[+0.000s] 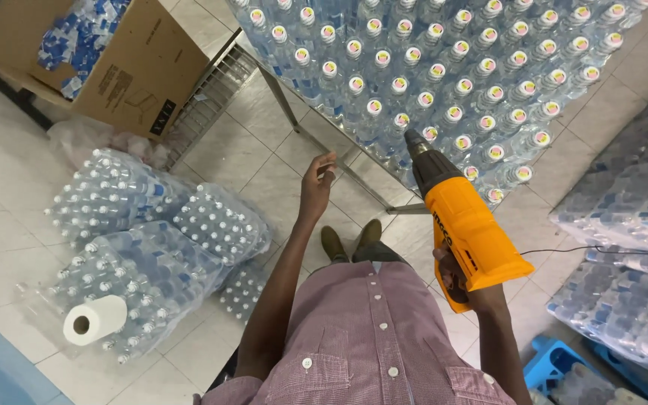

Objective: Using a heat gun to shrink-wrap or seal the plastic caps on a large quantity of water bottles arranged on a table.

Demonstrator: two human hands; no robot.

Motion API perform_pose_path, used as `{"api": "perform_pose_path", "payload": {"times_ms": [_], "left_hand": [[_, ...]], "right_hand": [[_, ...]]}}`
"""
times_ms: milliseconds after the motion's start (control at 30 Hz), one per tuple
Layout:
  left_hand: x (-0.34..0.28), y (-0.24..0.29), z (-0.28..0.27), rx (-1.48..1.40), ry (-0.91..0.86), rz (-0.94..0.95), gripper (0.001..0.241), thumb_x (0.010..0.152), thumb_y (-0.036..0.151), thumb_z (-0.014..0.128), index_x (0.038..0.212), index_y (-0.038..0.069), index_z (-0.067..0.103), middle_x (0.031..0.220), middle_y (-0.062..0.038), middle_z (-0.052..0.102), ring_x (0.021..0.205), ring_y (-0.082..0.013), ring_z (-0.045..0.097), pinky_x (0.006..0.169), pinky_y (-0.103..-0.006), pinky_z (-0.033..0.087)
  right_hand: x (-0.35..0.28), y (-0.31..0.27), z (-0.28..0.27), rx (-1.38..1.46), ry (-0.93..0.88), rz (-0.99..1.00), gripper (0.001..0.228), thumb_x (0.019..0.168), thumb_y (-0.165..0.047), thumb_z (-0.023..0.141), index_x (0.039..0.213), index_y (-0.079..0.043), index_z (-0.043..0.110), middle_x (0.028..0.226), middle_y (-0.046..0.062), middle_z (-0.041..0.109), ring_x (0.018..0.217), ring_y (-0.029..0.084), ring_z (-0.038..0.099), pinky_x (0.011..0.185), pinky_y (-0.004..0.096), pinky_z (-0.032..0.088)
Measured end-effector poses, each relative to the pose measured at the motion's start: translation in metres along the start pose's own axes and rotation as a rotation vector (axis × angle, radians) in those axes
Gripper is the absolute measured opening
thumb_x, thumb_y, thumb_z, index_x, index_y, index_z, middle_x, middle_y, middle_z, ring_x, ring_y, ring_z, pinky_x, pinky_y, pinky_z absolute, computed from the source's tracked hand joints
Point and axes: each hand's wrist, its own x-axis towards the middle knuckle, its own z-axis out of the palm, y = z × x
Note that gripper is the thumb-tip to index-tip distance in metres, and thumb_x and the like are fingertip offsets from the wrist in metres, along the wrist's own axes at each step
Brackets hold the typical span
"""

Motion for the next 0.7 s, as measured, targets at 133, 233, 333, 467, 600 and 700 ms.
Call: {"api": "perform_pose_path", "payload": {"times_ms": [133,233,333,467,600,700], "left_hand": [[0.005,0.005,0.006,-0.021,0.014,-0.021,0.039,0.112,0.004,0.053,0.149,0.010,0.063,0.145,-0.016,0.066,0.134,-0.0319,0.066,0.105,-0.0435,0.061],[0.007,0.006,0.009,-0.060,-0.006,0.005,0.038,0.114,0.006,0.051,0.150,0.009,0.063,0.145,-0.018,0.064,0.133,-0.0345,0.065,0.105,-0.0470,0.061],[0.013,0.009,0.014,-0.066,0.012,0.010,0.038,0.113,0.005,0.052,0.149,0.008,0.063,0.144,-0.017,0.065,0.131,-0.0316,0.067,0.104,-0.0445,0.061],[0.021,0.004,0.023,-0.073,0.013,0.008,0.038,0.114,0.005,0.051,0.150,0.007,0.063,0.144,-0.019,0.065,0.130,-0.0337,0.067,0.103,-0.0466,0.062],[0.025,0.025,0.034,-0.118,0.030,0.025,0.040,0.114,0.007,0.053,0.153,0.007,0.060,0.147,-0.019,0.065,0.132,-0.0320,0.066,0.104,-0.0432,0.061],[0.027,0.042,0.036,-0.088,0.038,0.060,0.042,0.114,0.006,0.052,0.155,0.010,0.059,0.149,-0.016,0.064,0.136,-0.0315,0.065,0.106,-0.0445,0.061]], "right_hand": [[0.005,-0.006,0.007,-0.019,-0.007,-0.011,0.017,0.093,-0.008,0.080,0.103,0.002,0.071,0.069,0.019,0.058,0.053,0.024,0.055,0.052,0.043,0.056],[0.004,-0.009,0.005,-0.038,-0.020,-0.012,0.017,0.093,-0.008,0.080,0.103,0.003,0.071,0.068,0.020,0.058,0.053,0.024,0.055,0.053,0.044,0.056],[0.008,-0.013,-0.002,-0.049,-0.030,-0.015,0.017,0.093,-0.008,0.080,0.102,0.003,0.071,0.068,0.020,0.058,0.053,0.025,0.055,0.053,0.044,0.056],[0.015,-0.021,-0.009,-0.068,-0.033,-0.024,0.018,0.093,-0.008,0.081,0.102,0.004,0.072,0.068,0.021,0.059,0.053,0.025,0.055,0.053,0.045,0.057],[0.032,-0.034,0.004,-0.095,-0.054,-0.026,0.018,0.093,-0.008,0.081,0.102,0.004,0.072,0.068,0.021,0.059,0.054,0.025,0.055,0.053,0.046,0.057],[0.040,-0.040,0.012,-0.115,-0.081,-0.029,0.018,0.092,-0.008,0.081,0.102,0.005,0.072,0.067,0.022,0.059,0.054,0.025,0.055,0.054,0.046,0.057]]}}
